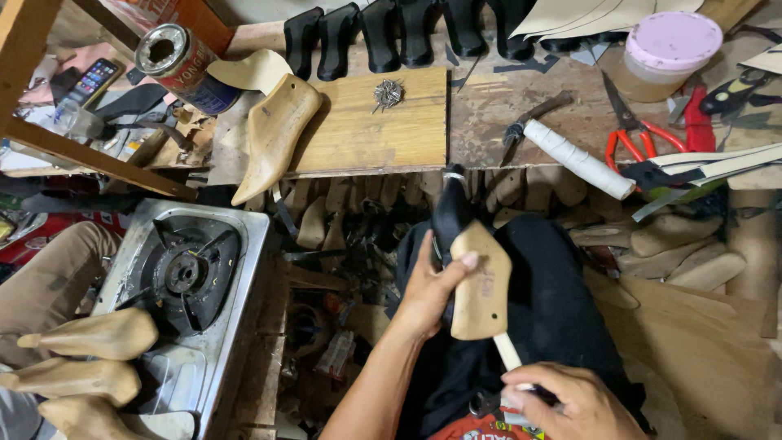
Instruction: The person repairs a black high-heeled shoe by attaching a new sole to a wooden shoe last. They use a hammer and nails to secure the sole, then use pliers to trim excess material and a knife to smooth the edges. The person also uses a small rectangular tool to press the sole into place.
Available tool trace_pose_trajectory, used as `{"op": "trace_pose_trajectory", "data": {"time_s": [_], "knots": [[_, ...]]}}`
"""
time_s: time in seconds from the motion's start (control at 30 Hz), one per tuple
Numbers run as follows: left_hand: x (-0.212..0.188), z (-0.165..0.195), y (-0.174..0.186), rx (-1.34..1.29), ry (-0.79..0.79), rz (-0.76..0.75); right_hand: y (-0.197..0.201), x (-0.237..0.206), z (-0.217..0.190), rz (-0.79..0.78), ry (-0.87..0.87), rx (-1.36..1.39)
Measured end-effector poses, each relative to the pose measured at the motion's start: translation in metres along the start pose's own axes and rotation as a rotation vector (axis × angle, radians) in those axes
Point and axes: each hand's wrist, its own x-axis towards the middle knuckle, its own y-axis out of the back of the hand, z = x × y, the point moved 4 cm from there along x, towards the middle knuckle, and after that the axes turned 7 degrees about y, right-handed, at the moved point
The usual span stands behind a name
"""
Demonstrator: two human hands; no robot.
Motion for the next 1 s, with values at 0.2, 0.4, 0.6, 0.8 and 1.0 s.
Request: {"op": "trace_pose_trajectory", "data": {"time_s": [0.2, 0.4, 0.6, 0.8, 1.0], "knots": [[-0.004, -0.008, -0.009, 0.572, 0.03, -0.1, 0.005, 0.023, -0.028, -0.344, 0.052, 0.39], [-0.008, -0.017, -0.001, 0.713, -0.016, -0.203, 0.0, 0.042, -0.003, -0.164, -0.234, 0.053], [-0.036, -0.026, 0.016, 0.583, -0.006, -0.414, 0.002, 0.047, 0.034, -0.002, -0.231, 0.255], [-0.055, 0.007, 0.016, 0.986, -0.316, -0.257, 0.015, 0.058, 0.021, 0.067, -0.167, 0.162], [-0.068, 0.049, 0.02, 1.118, -0.392, -0.177, 0.027, 0.072, -0.029, 0.193, 0.113, -0.143]]}}
